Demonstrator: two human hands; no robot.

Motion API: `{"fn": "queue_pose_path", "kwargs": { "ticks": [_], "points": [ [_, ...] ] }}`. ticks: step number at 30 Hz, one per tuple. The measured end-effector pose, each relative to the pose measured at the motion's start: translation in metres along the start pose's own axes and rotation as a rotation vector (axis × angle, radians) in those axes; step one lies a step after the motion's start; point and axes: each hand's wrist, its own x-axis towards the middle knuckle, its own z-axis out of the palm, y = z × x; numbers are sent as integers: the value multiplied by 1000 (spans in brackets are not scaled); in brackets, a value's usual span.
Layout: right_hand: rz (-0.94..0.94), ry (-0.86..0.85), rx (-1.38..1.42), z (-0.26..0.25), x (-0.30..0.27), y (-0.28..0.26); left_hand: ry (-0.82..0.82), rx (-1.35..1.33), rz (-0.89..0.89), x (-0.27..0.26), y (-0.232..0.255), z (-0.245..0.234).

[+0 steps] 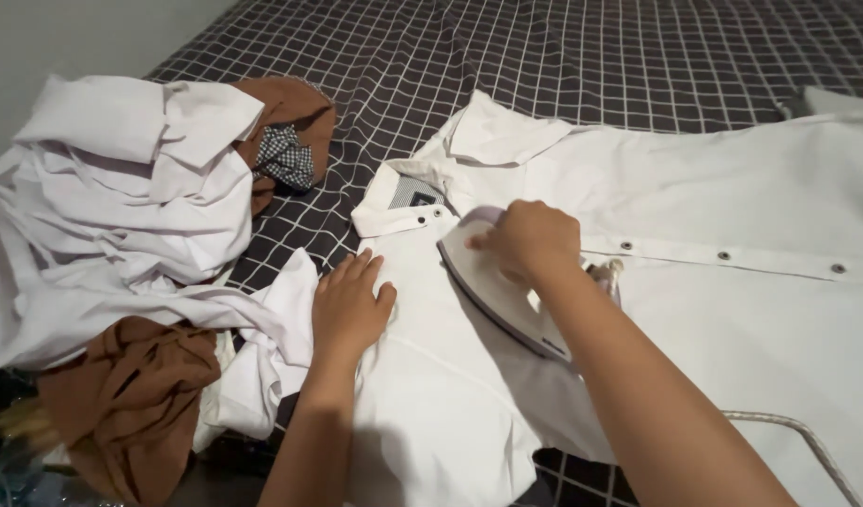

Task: Ironing a white button-down shirt on a bed.

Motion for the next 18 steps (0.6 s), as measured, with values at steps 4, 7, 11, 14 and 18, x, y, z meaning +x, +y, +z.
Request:
{"fn": "queue_pose_path", "kwargs": {
  "ticks": [4, 7, 11, 14, 18],
  "points": [
    [-38, -43, -30, -16, -41, 24, -32, 20, -17, 2, 0, 1],
    [-34, -156, -86, -32, -75, 43, -91, 42, -36, 6, -3, 3],
    [-18, -153, -167, -49, -111, 73, -231, 107, -35, 16, 1, -2],
    [96, -177, -205, -56, -119, 100, -400, 225, -92, 28, 36, -32],
    [274, -59, -108, -53, -114, 133, -575, 450, -183, 21, 108, -87]
  ]
}}
